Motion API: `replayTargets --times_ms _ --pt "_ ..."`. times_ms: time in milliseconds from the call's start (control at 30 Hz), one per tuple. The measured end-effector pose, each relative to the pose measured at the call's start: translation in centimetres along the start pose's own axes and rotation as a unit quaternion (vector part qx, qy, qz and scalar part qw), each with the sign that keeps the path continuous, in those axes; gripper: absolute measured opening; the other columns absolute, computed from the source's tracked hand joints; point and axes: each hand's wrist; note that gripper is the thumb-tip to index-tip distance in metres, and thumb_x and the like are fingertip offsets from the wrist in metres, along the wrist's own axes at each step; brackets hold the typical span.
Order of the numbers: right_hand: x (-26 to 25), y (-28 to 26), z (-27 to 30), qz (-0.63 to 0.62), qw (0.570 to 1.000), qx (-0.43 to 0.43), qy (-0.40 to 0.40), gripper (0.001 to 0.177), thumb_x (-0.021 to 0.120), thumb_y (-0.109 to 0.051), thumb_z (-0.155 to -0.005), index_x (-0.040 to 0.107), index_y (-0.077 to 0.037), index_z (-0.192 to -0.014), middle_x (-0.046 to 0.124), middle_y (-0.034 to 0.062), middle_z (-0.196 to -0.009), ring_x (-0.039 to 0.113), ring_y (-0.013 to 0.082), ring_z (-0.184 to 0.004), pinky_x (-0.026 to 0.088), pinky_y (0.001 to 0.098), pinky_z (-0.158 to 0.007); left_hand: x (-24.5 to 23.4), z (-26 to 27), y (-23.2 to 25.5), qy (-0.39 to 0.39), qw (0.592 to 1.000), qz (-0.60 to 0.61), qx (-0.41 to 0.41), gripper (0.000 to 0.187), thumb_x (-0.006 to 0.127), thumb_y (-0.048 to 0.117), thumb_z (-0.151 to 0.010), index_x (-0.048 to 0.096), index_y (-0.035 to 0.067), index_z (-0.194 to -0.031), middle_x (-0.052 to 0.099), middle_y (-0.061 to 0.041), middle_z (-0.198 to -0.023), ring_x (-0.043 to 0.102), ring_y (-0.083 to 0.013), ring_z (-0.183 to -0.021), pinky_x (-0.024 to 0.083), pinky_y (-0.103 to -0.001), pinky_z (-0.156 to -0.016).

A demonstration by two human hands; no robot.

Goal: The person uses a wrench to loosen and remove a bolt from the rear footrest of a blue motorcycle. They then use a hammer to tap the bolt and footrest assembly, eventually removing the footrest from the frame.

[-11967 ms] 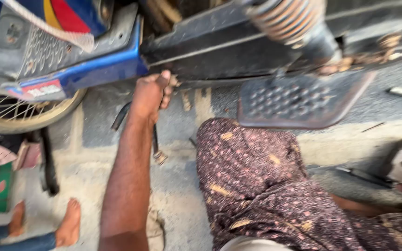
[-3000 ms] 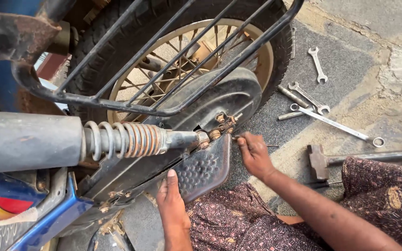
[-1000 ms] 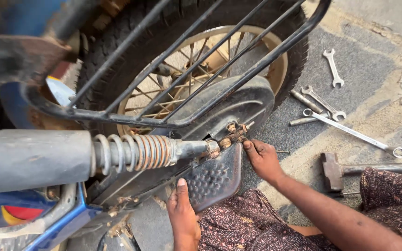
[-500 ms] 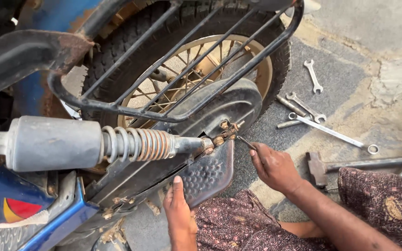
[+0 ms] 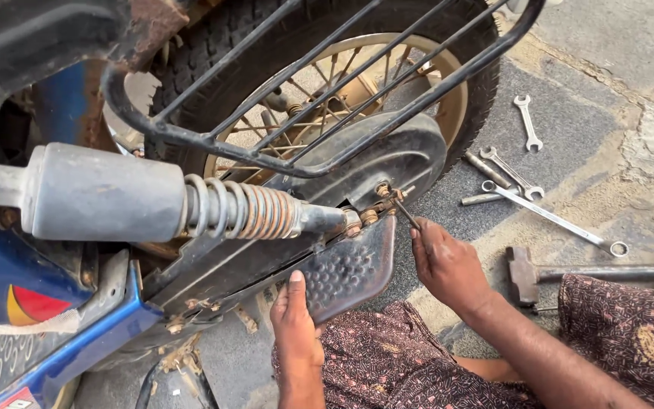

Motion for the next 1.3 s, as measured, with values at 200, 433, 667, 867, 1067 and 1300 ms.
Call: replayTargets --times_ms 200,433,667,867,1067,1300 --pt "-0.2 -1.3 0.0 0.017 1.000 0.012 -0.019 0.022 0.053 -0.018 -0.104 0.056 -0.005 -0.122 0.068 0.0188 -0.085 0.067 0.0398 -0.061 0.055 0.0506 -0.053 -0.3 -0.5 -0.5 0.002 1.000 -0.004 -0.003 0.039 0.065 0.044 -0.093 0.072 0.010 -0.109 0.073 0.000 -0.084 0.066 -0.0089 -0.059 0.037 -0.024 -0.034" --pt "0.7 -0.9 -0.3 -0.028 0.999 -0.021 -0.016 0.027 0.051 -0.016 -0.104 0.053 -0.003 -0.127 0.071 0.0224 -0.096 0.070 0.0393 -0.067 0.058 0.0489 -0.056 -0.3 -0.1 0.3 -0.002 1.000 0.001 -0.028 0.039 0.063 0.045 -0.092 0.070 0.010 -0.106 0.074 0.001 -0.088 0.070 -0.0081 -0.069 0.051 -0.025 -0.044" --pt "1.7 -0.6 -0.3 -0.085 0.996 -0.020 -0.013 0.022 0.049 -0.014 -0.107 0.051 -0.002 -0.125 0.070 0.0223 -0.094 0.073 0.0347 -0.070 0.062 0.0441 -0.058 -1.1 -1.3 -1.3 -0.040 0.998 0.054 0.018 0.035 0.064 0.040 -0.095 0.070 0.007 -0.104 0.074 -0.001 -0.089 0.070 -0.0100 -0.071 0.057 -0.029 -0.055" --pt "1.2 -0.6 -0.6 -0.039 0.997 0.053 -0.048 0.019 0.052 -0.013 -0.105 0.057 -0.003 -0.121 0.068 0.0195 -0.072 0.071 0.0353 -0.059 0.058 0.0471 -0.055 -1.1 -1.1 -1.1 -0.045 0.997 0.052 0.017 0.033 0.063 0.039 -0.096 0.070 0.006 -0.100 0.073 -0.001 -0.084 0.067 -0.0098 -0.064 0.051 -0.026 -0.046" --pt "1.6 -0.2 -0.3 -0.054 0.997 -0.058 0.014 0.018 0.052 -0.010 -0.106 0.054 0.001 -0.120 0.070 0.0230 -0.089 0.073 0.0356 -0.067 0.061 0.0434 -0.057 -1.3 -1.3 -1.2 -0.045 0.998 0.027 0.041 0.034 0.064 0.041 -0.097 0.070 0.008 -0.097 0.068 0.003 -0.078 0.060 -0.0053 -0.058 0.042 -0.022 -0.036" --pt "1.3 -0.6 -0.5 -0.070 0.997 0.003 -0.031 0.018 0.051 -0.013 -0.105 0.054 -0.002 -0.120 0.069 0.0200 -0.082 0.074 0.0335 -0.065 0.061 0.0443 -0.055 -1.2 -1.1 -1.1 -0.047 0.998 0.038 0.031 0.034 0.064 0.039 -0.097 0.071 0.006 -0.098 0.069 0.000 -0.081 0.063 -0.0070 -0.064 0.048 -0.023 -0.045"
Point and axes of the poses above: each hand's wrist, its own z-axis away from the middle knuckle, its own x-axis out of the palm, y = z × x
